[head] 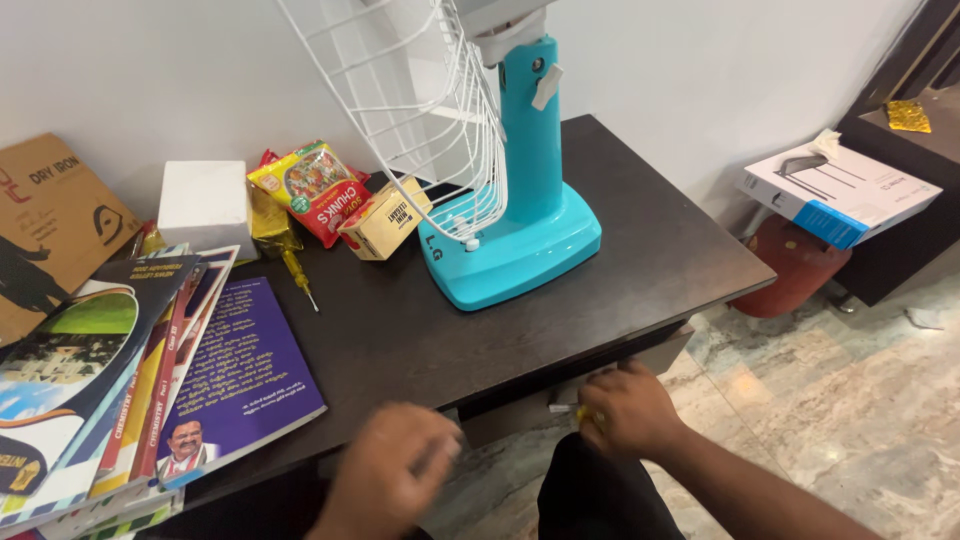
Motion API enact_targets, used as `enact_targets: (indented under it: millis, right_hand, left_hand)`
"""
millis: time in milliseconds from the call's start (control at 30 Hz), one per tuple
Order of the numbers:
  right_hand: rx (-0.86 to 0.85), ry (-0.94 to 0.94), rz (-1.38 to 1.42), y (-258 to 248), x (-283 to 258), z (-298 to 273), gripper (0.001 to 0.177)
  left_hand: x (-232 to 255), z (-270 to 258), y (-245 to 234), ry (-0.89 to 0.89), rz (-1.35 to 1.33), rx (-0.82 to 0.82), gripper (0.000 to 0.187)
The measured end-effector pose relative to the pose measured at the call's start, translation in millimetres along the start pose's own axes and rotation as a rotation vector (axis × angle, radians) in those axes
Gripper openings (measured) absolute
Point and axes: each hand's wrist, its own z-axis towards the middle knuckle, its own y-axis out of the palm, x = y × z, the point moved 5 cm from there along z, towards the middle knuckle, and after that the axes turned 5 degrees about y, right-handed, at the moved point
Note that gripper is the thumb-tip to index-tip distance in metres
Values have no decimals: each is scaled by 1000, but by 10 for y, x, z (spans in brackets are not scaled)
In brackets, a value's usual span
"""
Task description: The person disassembles a teal LG table fan on a desk. They remove the front grille, unscrew and remove the fan blades, detach the rear grille, and use a screwdriver to loosen a screw on the motor housing.
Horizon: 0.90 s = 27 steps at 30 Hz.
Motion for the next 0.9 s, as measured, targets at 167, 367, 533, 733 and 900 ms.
enact_targets:
  millis: [167, 367, 533, 733, 900]
  right_hand:
    - [-167, 263, -7, 311, 382, 225, 41]
    - [-6, 198, -180, 346, 529, 288, 52]
    - [-382, 371, -197, 494, 680, 338, 57]
    - [-36, 111, -140, 688, 754, 573, 52]
    - [246, 50, -16, 1052, 1000, 704, 38]
  left_hand:
    - [169, -280, 576, 177, -5, -401, 26]
    - [96, -93, 921, -199, 103, -758, 80]
    - [59, 156, 1025, -393, 44, -823, 80]
    - [-92, 149, 983, -505, 77, -868, 74]
    - [-125, 35, 802, -477, 38, -788, 66]
